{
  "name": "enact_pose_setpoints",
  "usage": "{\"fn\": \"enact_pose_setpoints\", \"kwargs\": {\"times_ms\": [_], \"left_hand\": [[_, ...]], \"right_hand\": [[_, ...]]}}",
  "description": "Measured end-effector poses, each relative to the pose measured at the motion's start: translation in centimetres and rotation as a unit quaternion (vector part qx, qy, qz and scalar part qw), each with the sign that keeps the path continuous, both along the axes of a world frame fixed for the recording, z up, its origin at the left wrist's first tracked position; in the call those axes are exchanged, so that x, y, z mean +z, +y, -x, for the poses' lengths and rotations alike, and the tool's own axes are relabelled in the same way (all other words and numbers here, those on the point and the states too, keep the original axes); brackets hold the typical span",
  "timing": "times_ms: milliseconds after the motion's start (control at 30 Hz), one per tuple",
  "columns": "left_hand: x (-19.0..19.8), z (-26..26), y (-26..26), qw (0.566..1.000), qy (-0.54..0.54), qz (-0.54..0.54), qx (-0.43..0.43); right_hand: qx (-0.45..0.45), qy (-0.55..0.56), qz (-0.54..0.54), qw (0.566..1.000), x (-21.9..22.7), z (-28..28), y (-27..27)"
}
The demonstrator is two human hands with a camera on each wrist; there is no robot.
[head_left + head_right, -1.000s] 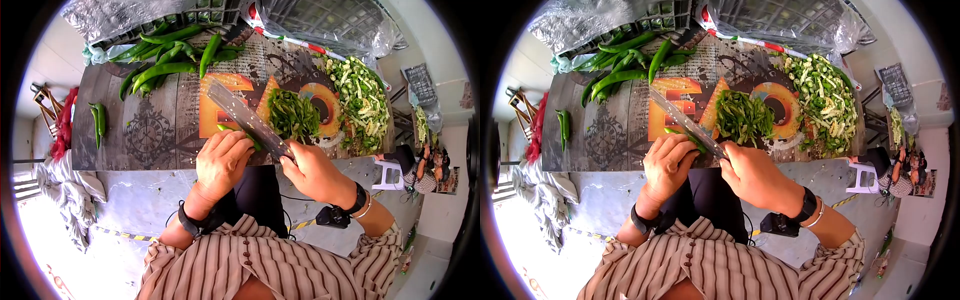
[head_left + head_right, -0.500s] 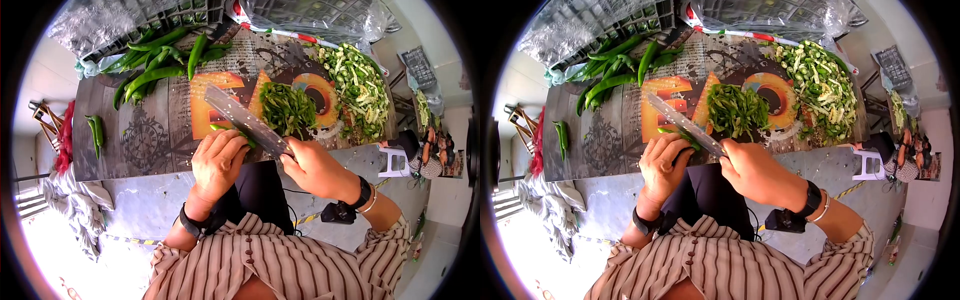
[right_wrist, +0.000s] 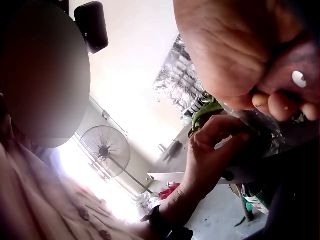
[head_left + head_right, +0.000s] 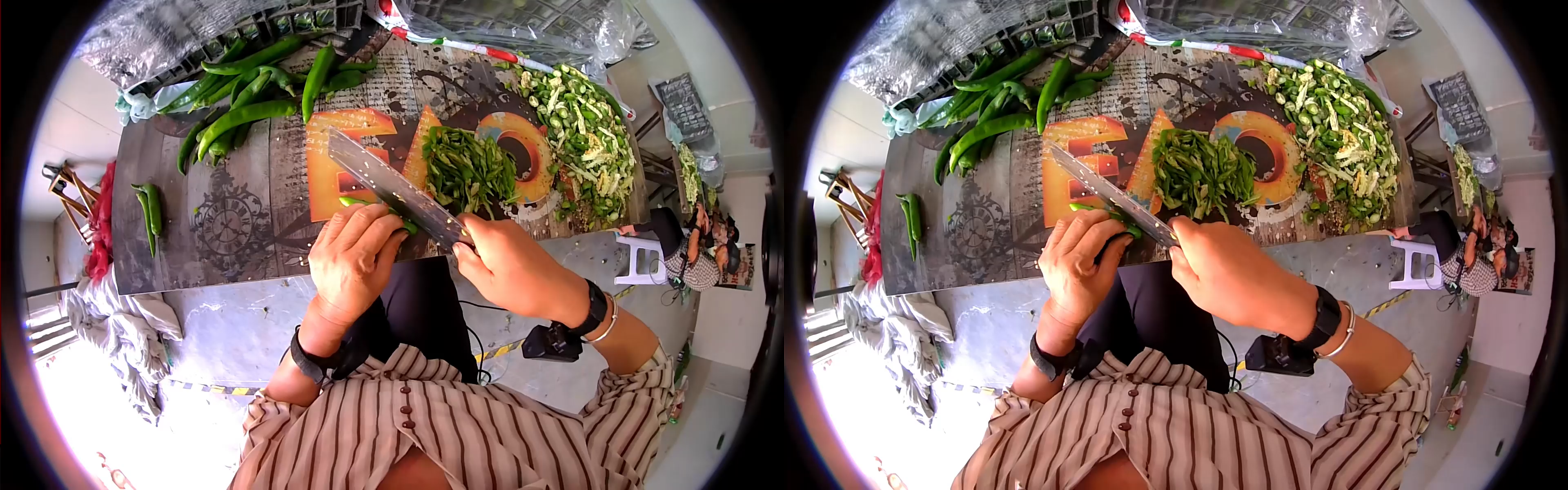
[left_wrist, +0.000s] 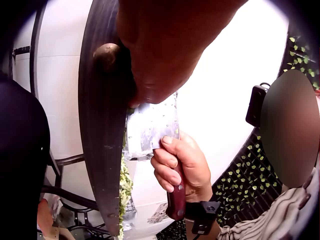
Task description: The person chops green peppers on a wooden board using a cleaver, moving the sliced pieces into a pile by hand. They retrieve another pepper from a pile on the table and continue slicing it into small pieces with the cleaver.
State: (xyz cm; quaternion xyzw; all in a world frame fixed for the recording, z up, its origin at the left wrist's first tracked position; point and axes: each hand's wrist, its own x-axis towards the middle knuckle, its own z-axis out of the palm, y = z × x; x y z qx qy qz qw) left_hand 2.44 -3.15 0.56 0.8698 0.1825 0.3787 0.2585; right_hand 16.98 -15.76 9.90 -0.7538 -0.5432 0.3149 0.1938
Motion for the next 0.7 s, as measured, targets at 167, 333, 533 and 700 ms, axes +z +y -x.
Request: {"fn": "enact_pose_setpoints", "kwargs": {"times_ms": [167,333,533,700], "left_hand": [[0.0,-0.1,-0.1,1.000,-0.003,-0.002,-0.005],[-0.2,0.2,0.1,1.000,-0.008,-0.012,-0.006],[-0.6,0.3,0.1,1.000,-0.007,-0.010,-0.015],[-0.5,0.2,0.0,1.000,-0.011,-0.010,-0.004]], "right_hand": [[0.014,-0.022,-0.075,0.997,-1.8,0.1,2.6],[0.032,-0.041,-0.074,0.996,-1.7,-0.1,4.1],[-0.038,-0.078,-0.092,0.992,-0.2,-1.3,2.3],[-0.027,-0.046,-0.048,0.997,0.9,0.6,-0.1]]}}
